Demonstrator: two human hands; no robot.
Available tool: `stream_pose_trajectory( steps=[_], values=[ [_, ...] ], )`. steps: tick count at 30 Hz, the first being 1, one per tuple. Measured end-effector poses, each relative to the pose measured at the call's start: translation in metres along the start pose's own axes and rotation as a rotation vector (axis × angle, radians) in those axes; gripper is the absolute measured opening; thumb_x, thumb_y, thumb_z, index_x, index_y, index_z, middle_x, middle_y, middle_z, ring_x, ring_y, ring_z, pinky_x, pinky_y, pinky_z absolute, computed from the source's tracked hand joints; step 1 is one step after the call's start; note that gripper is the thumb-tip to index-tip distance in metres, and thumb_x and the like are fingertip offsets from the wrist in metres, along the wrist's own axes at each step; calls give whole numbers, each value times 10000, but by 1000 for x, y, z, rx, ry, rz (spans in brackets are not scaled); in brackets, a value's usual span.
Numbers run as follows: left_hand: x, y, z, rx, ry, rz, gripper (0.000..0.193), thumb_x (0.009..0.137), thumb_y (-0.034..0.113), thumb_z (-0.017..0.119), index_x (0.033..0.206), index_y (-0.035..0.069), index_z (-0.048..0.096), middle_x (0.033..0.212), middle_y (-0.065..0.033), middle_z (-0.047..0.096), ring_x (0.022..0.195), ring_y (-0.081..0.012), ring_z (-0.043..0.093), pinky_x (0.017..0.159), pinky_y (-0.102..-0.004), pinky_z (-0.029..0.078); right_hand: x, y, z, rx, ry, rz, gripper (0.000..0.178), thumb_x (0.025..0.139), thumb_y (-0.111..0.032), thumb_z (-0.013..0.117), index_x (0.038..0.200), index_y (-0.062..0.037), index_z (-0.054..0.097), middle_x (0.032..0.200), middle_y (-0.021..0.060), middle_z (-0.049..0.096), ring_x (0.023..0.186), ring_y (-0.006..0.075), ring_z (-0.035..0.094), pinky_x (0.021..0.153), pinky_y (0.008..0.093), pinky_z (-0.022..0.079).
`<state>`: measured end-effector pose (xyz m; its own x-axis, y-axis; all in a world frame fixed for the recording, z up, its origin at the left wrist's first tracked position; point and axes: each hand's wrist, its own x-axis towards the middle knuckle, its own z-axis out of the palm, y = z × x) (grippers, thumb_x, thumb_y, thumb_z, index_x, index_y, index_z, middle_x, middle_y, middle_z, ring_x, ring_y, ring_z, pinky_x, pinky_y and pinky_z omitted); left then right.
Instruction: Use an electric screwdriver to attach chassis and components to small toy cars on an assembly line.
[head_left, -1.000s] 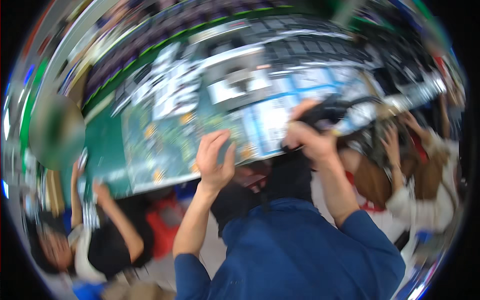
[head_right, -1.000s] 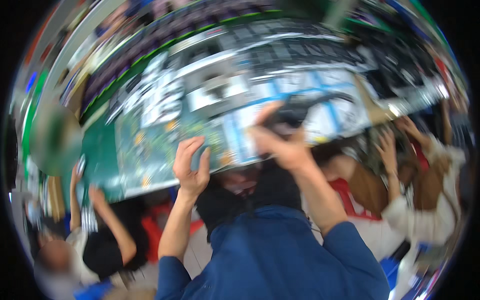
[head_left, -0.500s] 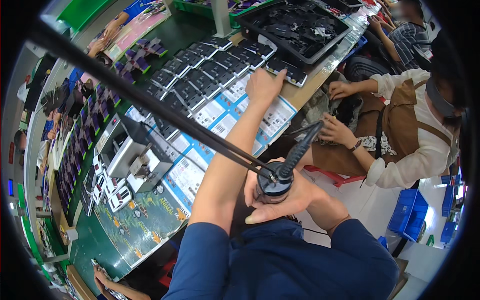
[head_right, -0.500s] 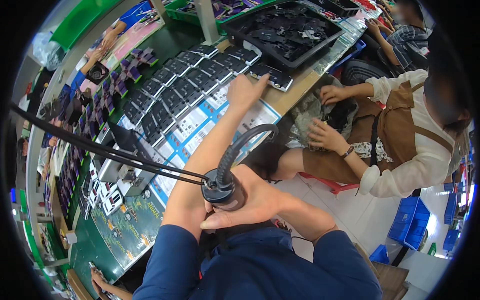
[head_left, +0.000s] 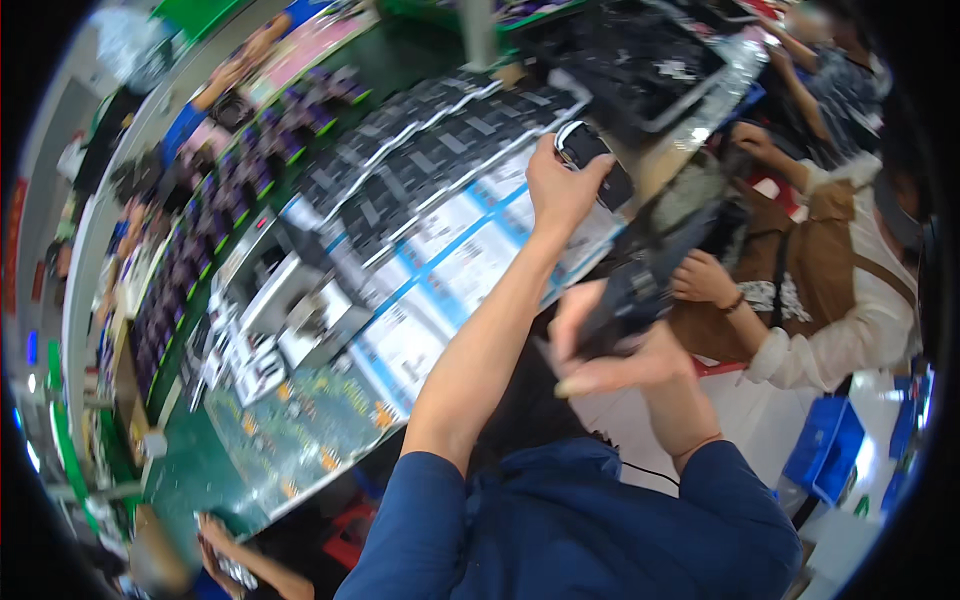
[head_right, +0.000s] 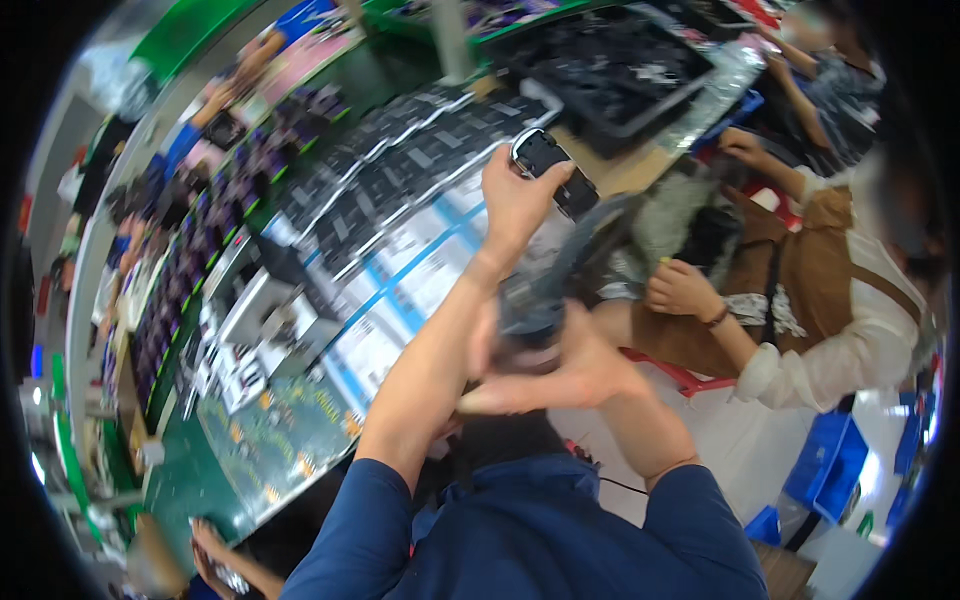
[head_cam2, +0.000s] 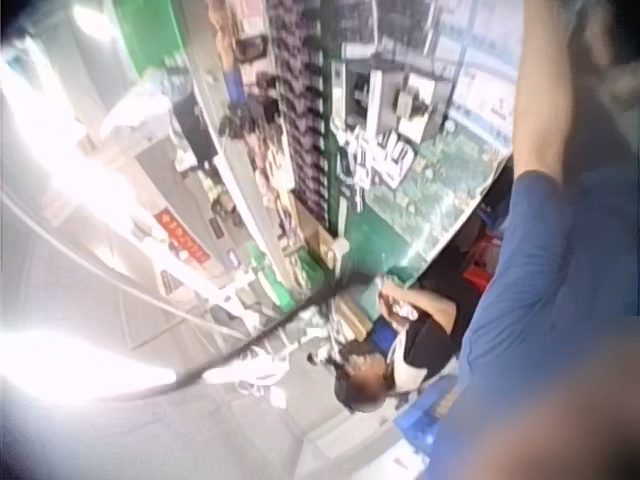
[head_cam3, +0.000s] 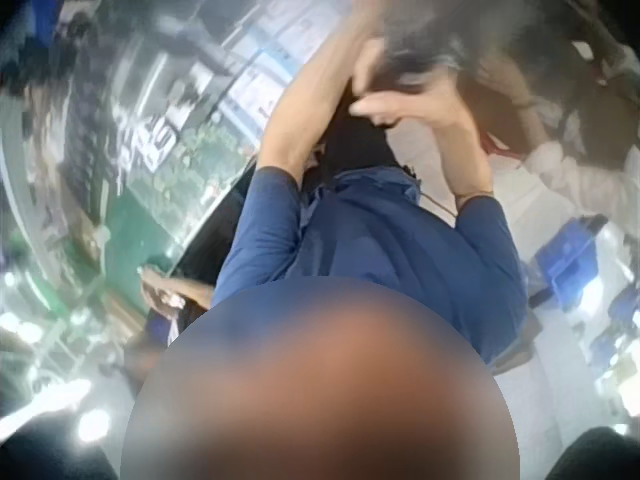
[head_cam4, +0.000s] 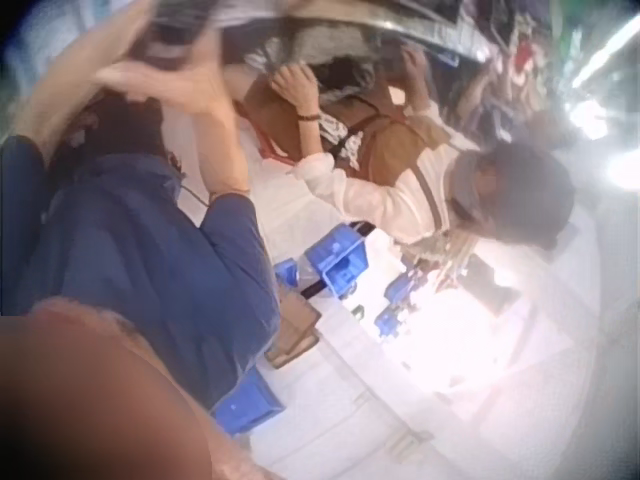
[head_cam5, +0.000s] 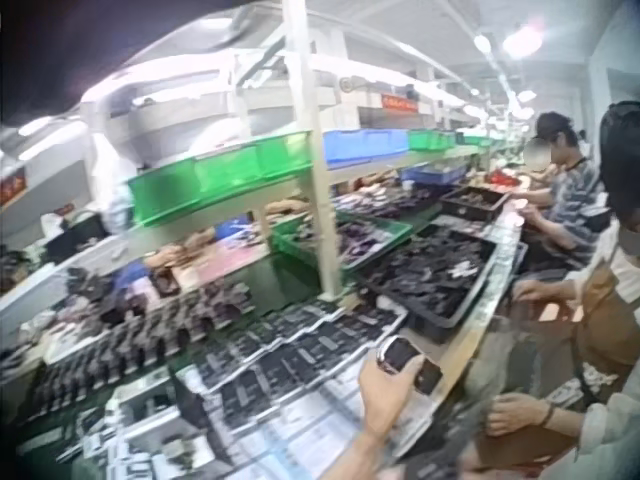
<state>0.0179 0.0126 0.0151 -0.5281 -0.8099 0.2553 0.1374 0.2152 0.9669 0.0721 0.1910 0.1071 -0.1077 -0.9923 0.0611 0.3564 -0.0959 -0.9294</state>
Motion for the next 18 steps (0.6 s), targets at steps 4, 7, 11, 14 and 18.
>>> stream_pose_trajectory(
  steps=[4, 7, 11, 14, 18],
  values=[
    [-84, 56, -142, -306, 20, -151, 351, 811, 94, 787, 1104, -9, 624, 994, -62, 692, 873, -120, 630, 785, -289, 522, 13, 7, 4, 286, 31, -349, 173, 758, 8, 644, 884, 25, 526, 639, 135, 575, 459, 172, 544, 455, 286, 495],
    [-158, 85, -220, -630, 364, -403, 265, 951, 182, 648, 1125, -9, 589, 1013, -115, 687, 843, -209, 691, 783, -366, 585, 52, 7, 35, 277, -28, -521, 248, 886, -181, 616, 969, -9, 458, 657, 62, 481, 487, 140, 480, 497, 308, 483],
    [-235, 59, -282, -638, 493, -437, 247, 1015, 260, 539, 1114, 34, 534, 958, -170, 678, 795, -278, 710, 696, -423, 624, 119, 15, 112, 71, -74, -645, 125, 927, -107, 523, 962, -22, 438, 697, 56, 463, 526, 158, 480, 556, 326, 477],
    [-263, 45, -312, -615, 535, -372, 206, 999, 193, 568, 1123, 32, 529, 954, -172, 688, 767, -272, 714, 688, -422, 628, 172, 49, 169, 33, -25, -767, 158, 820, -23, 762, 882, -32, 616, 652, 21, 614, 511, 76, 575, 483, 204, 448],
    [-266, 49, -326, -627, 562, -382, 203, 988, 185, 592, 1108, 29, 544, 953, -172, 690, 778, -259, 718, 706, -402, 629, 195, 85, 187, -117, 48, -782, 139, 798, -25, 781, 782, -24, 644, 656, -7, 617, 545, 46, 564, 525, 187, 439]
  ],
)
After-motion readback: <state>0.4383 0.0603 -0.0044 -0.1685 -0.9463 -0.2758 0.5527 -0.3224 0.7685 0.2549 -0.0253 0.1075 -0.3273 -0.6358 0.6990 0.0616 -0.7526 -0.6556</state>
